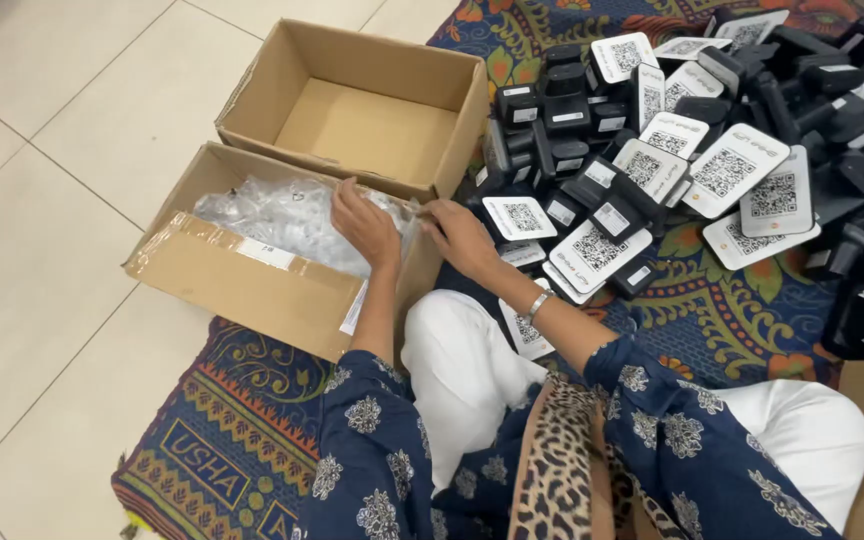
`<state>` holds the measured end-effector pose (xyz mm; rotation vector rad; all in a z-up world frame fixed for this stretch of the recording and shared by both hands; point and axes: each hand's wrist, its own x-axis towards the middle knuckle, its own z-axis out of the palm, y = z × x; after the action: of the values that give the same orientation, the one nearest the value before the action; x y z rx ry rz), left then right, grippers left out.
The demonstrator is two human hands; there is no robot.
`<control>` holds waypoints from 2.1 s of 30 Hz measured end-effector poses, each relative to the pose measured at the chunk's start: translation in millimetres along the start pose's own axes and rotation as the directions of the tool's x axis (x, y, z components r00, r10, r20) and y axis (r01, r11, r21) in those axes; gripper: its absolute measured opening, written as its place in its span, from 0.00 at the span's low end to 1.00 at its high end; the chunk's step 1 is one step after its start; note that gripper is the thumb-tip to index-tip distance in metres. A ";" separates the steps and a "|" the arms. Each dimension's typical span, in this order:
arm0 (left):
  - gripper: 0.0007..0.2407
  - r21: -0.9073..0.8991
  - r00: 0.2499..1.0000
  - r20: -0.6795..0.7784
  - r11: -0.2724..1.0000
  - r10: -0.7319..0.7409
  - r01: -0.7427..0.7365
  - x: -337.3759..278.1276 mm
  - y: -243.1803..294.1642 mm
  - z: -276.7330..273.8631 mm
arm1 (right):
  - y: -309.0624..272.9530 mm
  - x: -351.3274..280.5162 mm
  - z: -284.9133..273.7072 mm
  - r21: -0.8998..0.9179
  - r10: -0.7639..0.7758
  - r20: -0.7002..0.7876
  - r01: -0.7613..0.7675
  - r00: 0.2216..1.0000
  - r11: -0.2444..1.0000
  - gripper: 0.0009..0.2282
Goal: The person packs electronic barcode scanning devices into individual plastic bags and then places them into cardboard boxes.
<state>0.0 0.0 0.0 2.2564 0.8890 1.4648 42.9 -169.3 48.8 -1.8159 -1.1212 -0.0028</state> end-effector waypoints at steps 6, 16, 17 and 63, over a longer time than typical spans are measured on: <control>0.19 -0.007 0.982 -0.005 0.982 -0.191 0.191 -32.8 -30.3 -3.4 | 5.3 37.4 44.6 -0.119 0.090 0.012 -0.088 0.996 0.989 0.18; 0.30 -0.024 0.989 0.081 0.992 -0.124 0.127 -33.2 -30.3 -7.7 | 24.6 75.6 71.1 -0.284 -0.084 0.132 0.119 0.988 0.951 0.14; 0.31 -0.031 0.989 0.087 0.992 -0.121 0.124 -31.9 -28.0 -9.3 | 27.8 76.3 71.8 -0.237 -0.063 0.092 0.084 0.994 0.968 0.10; 0.25 -0.158 0.083 0.853 0.102 0.515 0.982 -185.1 372.8 35.5 | 36.0 -234.4 -320.0 0.754 0.770 -0.566 -0.191 0.295 0.628 0.15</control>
<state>102.5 -400.2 61.6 0.9600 -0.1145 -0.2655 74.1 -564.3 89.3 -1.2119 0.2866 -0.1845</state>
